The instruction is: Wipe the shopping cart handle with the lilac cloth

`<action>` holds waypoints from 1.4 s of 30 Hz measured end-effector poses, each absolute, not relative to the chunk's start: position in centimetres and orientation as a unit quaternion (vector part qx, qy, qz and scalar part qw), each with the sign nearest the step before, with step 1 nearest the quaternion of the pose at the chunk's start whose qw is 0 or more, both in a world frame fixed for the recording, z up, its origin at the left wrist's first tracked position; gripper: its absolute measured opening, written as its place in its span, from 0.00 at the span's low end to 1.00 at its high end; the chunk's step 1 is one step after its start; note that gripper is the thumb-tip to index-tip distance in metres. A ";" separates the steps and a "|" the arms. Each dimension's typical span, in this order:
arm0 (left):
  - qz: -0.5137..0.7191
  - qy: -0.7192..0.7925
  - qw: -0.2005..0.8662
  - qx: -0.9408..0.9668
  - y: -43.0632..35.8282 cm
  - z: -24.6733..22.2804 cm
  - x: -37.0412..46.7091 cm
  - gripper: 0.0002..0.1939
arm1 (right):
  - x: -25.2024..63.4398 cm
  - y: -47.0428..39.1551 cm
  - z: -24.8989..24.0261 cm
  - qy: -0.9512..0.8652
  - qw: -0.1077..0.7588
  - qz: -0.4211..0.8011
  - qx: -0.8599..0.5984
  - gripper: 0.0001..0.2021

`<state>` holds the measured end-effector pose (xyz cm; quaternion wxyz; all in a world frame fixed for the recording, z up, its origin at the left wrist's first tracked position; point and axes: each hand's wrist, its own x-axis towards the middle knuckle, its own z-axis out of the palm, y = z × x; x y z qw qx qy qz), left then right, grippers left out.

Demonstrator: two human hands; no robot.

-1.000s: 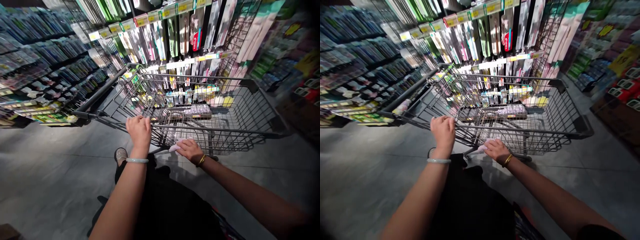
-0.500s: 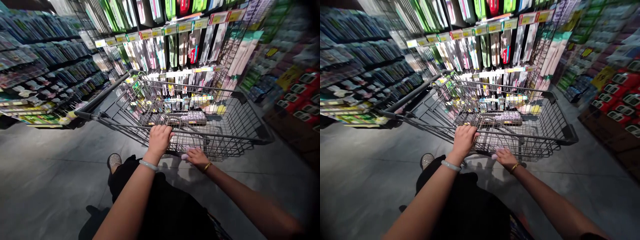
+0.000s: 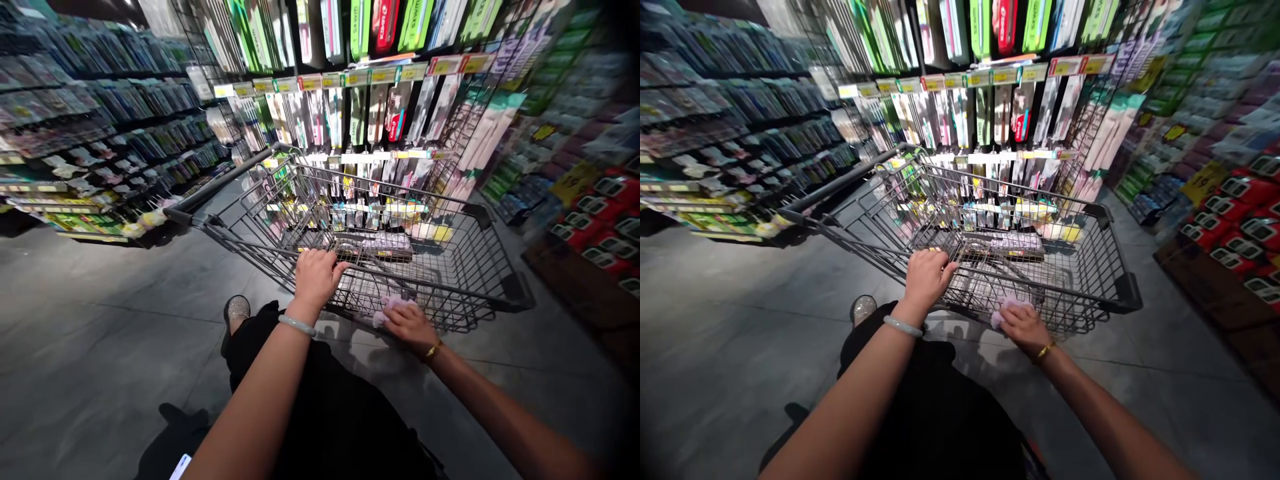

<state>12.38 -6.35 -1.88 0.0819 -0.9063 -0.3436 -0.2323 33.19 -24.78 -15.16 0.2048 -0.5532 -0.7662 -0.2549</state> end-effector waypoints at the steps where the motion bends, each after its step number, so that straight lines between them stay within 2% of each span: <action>1: -0.235 -0.344 0.080 -0.906 -6.4 -1.9 12.4 0.25 | 33.2 -24.8 -14.6 -0.762 0.206 -0.250 -0.560 0.09; 6: -0.244 -0.354 0.068 -0.900 -6.5 -1.9 12.5 0.25 | 33.5 -25.5 -11.4 -0.726 0.227 -0.243 -0.602 0.08; 12: -0.233 -0.349 0.077 -0.905 -6.6 -1.7 12.4 0.25 | 35.6 -28.7 -18.7 -0.725 0.175 -0.204 -0.635 0.10; 14: -0.230 -0.349 0.080 -0.905 -6.7 -1.7 12.4 0.24 | 36.1 -29.6 -19.5 -0.719 0.167 -0.178 -0.651 0.11; 19: -0.231 -0.349 0.082 -0.904 -6.8 -1.8 12.4 0.24 | 36.7 -30.6 -14.8 -0.651 0.224 -0.218 -0.692 0.09; 22: -0.236 -0.345 0.078 -0.905 -6.8 -1.8 12.4 0.24 | 36.7 -30.6 -14.8 -0.616 0.248 -0.251 -0.705 0.08; 26: -0.237 -0.341 0.078 -0.907 -6.8 -1.8 12.3 0.24 | 36.3 -31.0 -19.3 -0.651 0.175 -0.200 -0.711 0.08; 28: -0.237 -0.337 0.082 -0.908 -6.8 -1.8 12.3 0.23 | 36.4 -31.4 -20.0 -0.652 0.157 -0.173 -0.721 0.10; 34: -0.249 -0.347 0.087 -0.900 -7.1 -2.1 12.5 0.23 | 38.0 -32.1 -14.9 -0.582 0.233 -0.246 -0.739 0.10; 39: -0.322 -0.307 0.065 -0.893 -8.3 -2.7 12.8 0.13 | 37.9 -32.8 -16.2 -0.603 0.213 -0.217 -0.738 0.10; 42: -0.313 -0.228 0.050 -0.921 -9.4 -3.3 13.5 0.15 | 38.4 -33.5 -15.7 -0.573 0.224 -0.201 -0.762 0.13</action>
